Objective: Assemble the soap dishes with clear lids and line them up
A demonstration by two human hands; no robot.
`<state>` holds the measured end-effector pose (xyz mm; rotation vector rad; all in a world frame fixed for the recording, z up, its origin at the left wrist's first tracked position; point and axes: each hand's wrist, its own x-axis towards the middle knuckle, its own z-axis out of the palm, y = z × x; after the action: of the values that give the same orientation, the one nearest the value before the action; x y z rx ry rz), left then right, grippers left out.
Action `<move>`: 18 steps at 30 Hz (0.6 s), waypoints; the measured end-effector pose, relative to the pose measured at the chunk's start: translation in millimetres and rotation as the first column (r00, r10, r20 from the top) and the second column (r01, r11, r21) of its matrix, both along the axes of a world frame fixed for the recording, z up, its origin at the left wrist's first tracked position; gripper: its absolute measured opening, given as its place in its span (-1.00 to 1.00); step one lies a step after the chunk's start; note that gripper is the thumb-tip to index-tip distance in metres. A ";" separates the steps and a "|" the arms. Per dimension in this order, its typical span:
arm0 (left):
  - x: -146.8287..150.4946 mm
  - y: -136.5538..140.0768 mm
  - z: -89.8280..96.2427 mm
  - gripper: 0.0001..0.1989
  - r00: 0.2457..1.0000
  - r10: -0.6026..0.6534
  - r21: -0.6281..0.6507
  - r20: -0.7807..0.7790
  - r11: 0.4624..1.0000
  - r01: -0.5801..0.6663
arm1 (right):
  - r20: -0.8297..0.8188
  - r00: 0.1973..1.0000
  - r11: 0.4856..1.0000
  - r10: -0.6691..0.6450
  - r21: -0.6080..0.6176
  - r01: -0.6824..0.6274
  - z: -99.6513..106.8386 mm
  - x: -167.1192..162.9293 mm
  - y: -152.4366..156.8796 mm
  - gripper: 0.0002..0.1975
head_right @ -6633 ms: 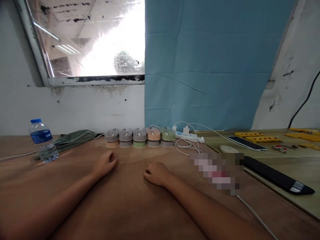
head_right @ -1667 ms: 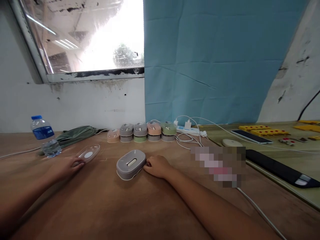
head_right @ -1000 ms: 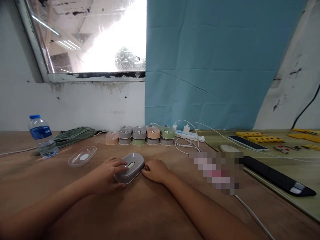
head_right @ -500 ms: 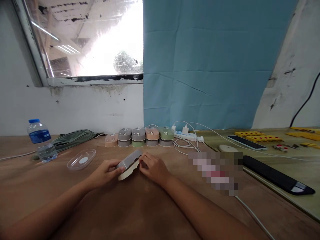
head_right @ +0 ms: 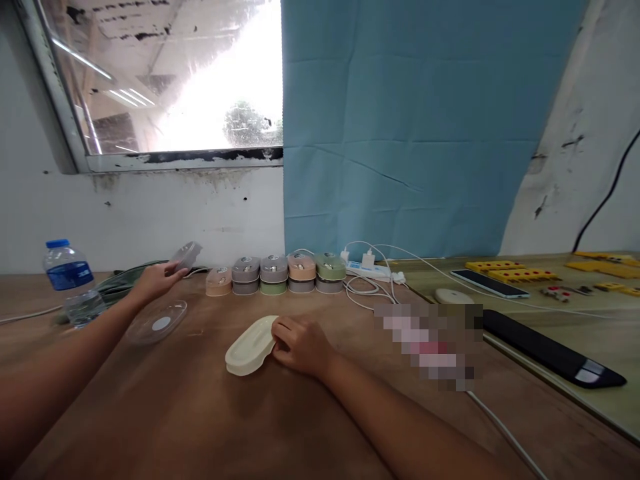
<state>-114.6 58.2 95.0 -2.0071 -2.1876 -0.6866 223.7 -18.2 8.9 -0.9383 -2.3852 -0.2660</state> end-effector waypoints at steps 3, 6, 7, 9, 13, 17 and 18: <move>-23.4 29.4 -13.0 -0.54 0.986 -0.008 -0.174 -0.167 0.985 -0.021 | 0.005 1.000 1.000 -0.006 -0.026 0.006 -0.5 -0.4 -0.1 -0.91; -33.3 47.5 -28.1 -0.61 0.980 -0.028 -0.248 -0.198 0.969 -0.022 | -0.007 1.000 1.000 -0.008 -0.019 0.007 -1.8 -0.2 1.1 -0.91; -34.3 51.6 -32.1 -0.63 0.978 -0.034 -0.262 -0.204 0.965 -0.021 | -0.004 1.000 1.000 -0.009 -0.016 0.009 -2.2 -0.2 1.6 -0.91; -34.5 58.5 -38.6 -0.65 0.976 -0.045 -0.289 -0.212 0.957 -0.019 | 0.008 1.000 1.000 -0.010 -0.014 0.010 -3.1 -0.5 2.5 -0.91; -33.9 70.6 -48.3 -0.67 0.977 -0.060 -0.330 -0.206 0.944 -0.012 | 0.023 1.000 1.000 -0.010 -0.013 0.010 -3.5 -1.1 2.9 -0.91; -34.6 80.7 -55.4 -0.69 0.980 -0.063 -0.345 -0.189 0.938 -0.007 | 0.069 0.997 0.999 -0.024 -0.020 0.026 -2.6 -1.7 1.7 -0.91; -34.4 82.5 -56.8 -0.69 0.981 -0.062 -0.347 -0.183 0.938 -0.006 | 0.084 0.996 0.999 -0.031 -0.029 0.034 -2.5 -2.0 1.6 -0.91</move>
<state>-149.0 140.7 38.2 -2.1564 -2.2926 -0.1002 221.8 -16.7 6.4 -0.9987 -2.4584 -0.2877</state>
